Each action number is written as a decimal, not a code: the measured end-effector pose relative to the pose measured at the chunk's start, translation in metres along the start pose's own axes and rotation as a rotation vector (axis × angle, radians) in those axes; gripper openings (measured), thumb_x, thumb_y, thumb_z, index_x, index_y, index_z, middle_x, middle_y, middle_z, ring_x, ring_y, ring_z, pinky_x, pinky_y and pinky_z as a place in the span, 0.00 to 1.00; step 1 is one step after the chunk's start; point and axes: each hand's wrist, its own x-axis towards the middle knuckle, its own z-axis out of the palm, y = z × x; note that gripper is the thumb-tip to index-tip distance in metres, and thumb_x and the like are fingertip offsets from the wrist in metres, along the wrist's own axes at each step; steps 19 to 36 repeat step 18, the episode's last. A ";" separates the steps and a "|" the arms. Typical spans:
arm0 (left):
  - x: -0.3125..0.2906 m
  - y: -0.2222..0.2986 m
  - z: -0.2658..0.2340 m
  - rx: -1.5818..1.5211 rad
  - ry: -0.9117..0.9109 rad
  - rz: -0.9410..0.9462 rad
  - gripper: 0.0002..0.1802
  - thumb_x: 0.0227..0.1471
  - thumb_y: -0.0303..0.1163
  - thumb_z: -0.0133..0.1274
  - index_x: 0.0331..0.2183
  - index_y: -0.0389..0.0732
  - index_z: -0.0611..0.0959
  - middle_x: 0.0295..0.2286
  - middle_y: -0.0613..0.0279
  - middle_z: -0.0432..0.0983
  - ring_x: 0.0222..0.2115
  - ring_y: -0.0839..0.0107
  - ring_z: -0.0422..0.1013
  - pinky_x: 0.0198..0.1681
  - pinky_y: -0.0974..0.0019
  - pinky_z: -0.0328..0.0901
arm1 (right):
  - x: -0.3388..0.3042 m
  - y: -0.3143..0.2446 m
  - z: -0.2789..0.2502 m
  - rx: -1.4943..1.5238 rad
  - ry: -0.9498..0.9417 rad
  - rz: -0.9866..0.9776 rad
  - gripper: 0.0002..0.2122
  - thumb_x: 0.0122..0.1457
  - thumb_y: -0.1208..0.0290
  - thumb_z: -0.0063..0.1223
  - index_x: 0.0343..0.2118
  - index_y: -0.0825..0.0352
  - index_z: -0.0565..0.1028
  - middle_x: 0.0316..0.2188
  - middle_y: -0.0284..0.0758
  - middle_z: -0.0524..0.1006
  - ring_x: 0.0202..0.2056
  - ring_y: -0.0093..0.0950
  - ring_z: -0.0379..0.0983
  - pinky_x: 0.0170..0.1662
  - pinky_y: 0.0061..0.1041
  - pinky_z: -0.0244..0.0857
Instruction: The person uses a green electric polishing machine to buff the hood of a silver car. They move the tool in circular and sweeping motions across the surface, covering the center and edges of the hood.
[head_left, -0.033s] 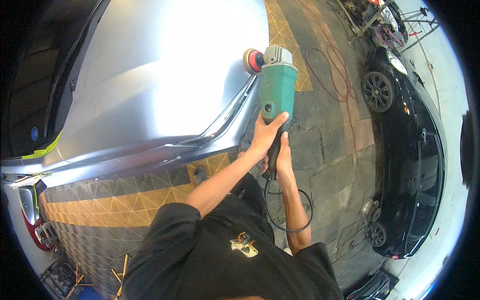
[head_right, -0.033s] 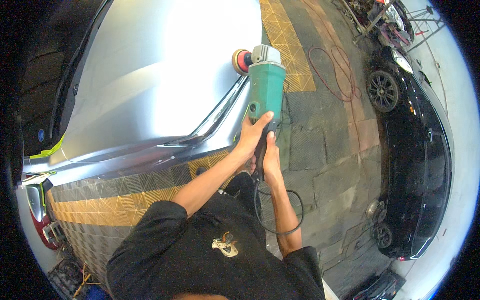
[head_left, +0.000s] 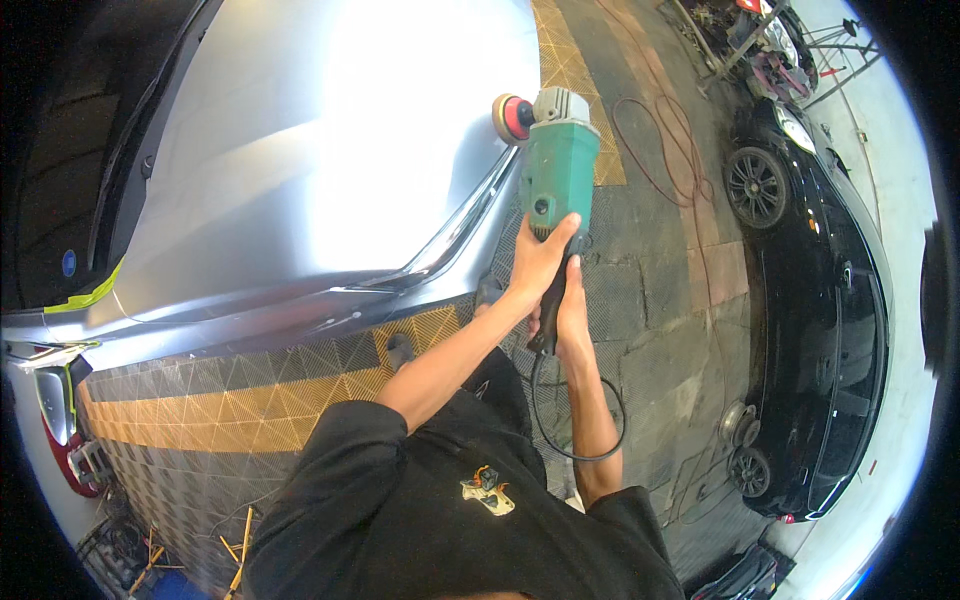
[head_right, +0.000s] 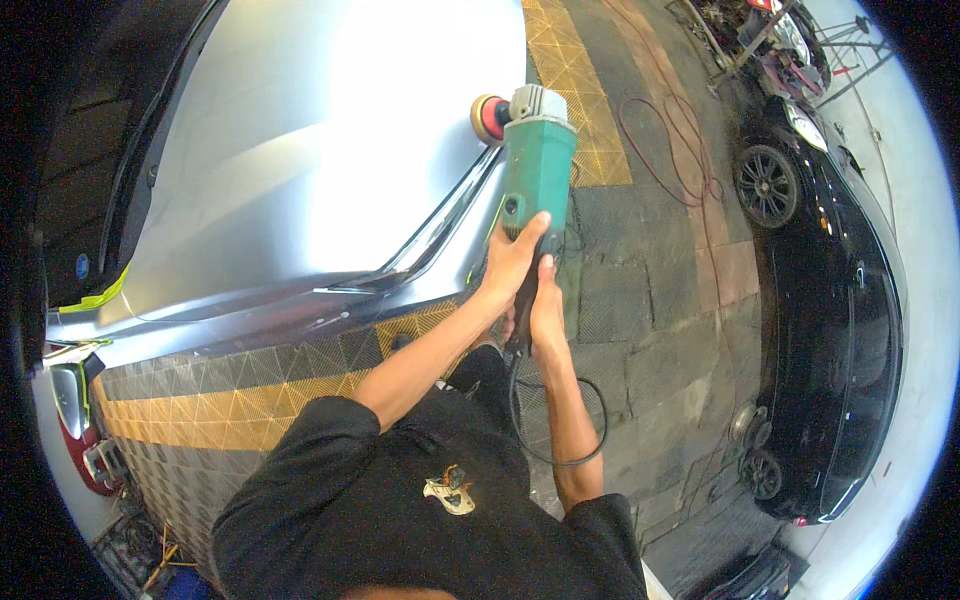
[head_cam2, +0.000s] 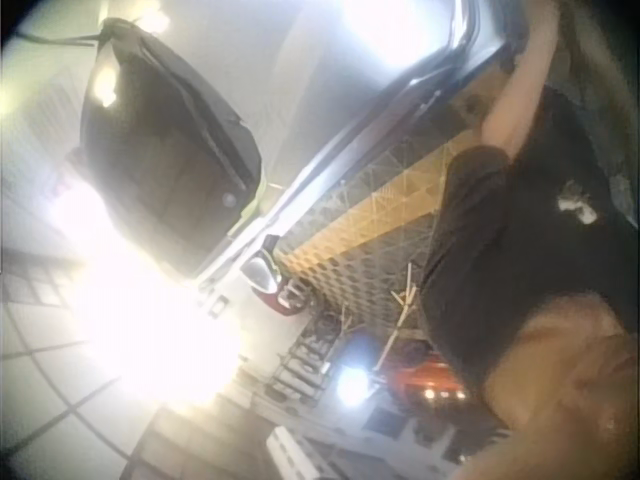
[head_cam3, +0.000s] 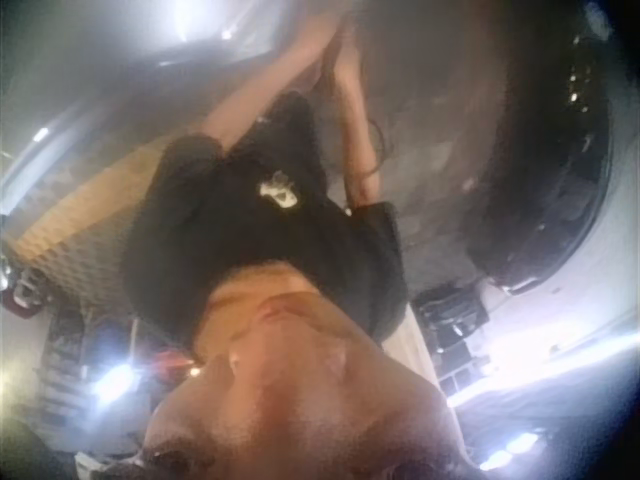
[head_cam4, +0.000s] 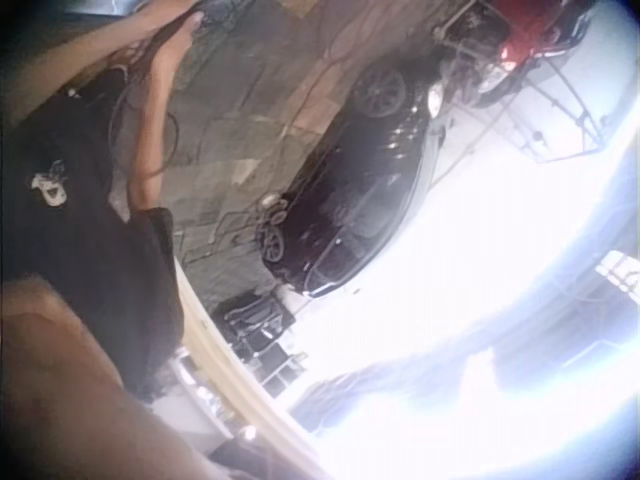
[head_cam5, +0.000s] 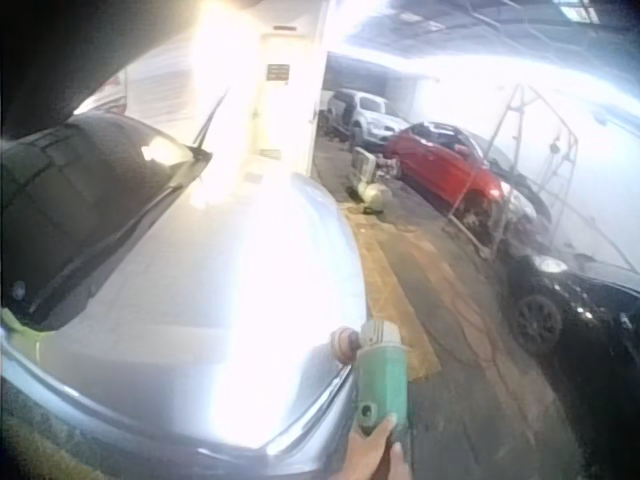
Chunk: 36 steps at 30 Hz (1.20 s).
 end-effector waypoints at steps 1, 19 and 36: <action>0.005 0.006 0.004 -0.013 -0.003 -0.034 0.42 0.54 0.57 0.64 0.56 0.32 0.75 0.43 0.46 0.79 0.46 0.58 0.76 0.52 0.56 0.68 | 0.007 -0.004 -0.002 0.002 -0.007 -0.010 0.36 0.71 0.33 0.26 0.26 0.64 0.73 0.11 0.30 0.67 0.10 0.25 0.66 0.14 0.27 0.64; -0.088 0.015 -0.063 -0.276 0.066 0.000 0.39 0.59 0.46 0.63 0.62 0.33 0.69 0.55 0.49 0.74 0.56 0.62 0.70 0.63 0.57 0.62 | -0.056 0.066 0.026 -0.183 -0.037 -0.179 0.38 0.73 0.38 0.29 0.47 0.76 0.78 0.24 0.41 0.81 0.23 0.31 0.78 0.25 0.29 0.71; -0.088 0.015 -0.063 -0.276 0.066 0.000 0.39 0.59 0.46 0.63 0.62 0.33 0.69 0.55 0.49 0.74 0.56 0.62 0.70 0.63 0.57 0.62 | -0.056 0.066 0.026 -0.183 -0.037 -0.179 0.38 0.73 0.38 0.29 0.47 0.76 0.78 0.24 0.41 0.81 0.23 0.31 0.78 0.25 0.29 0.71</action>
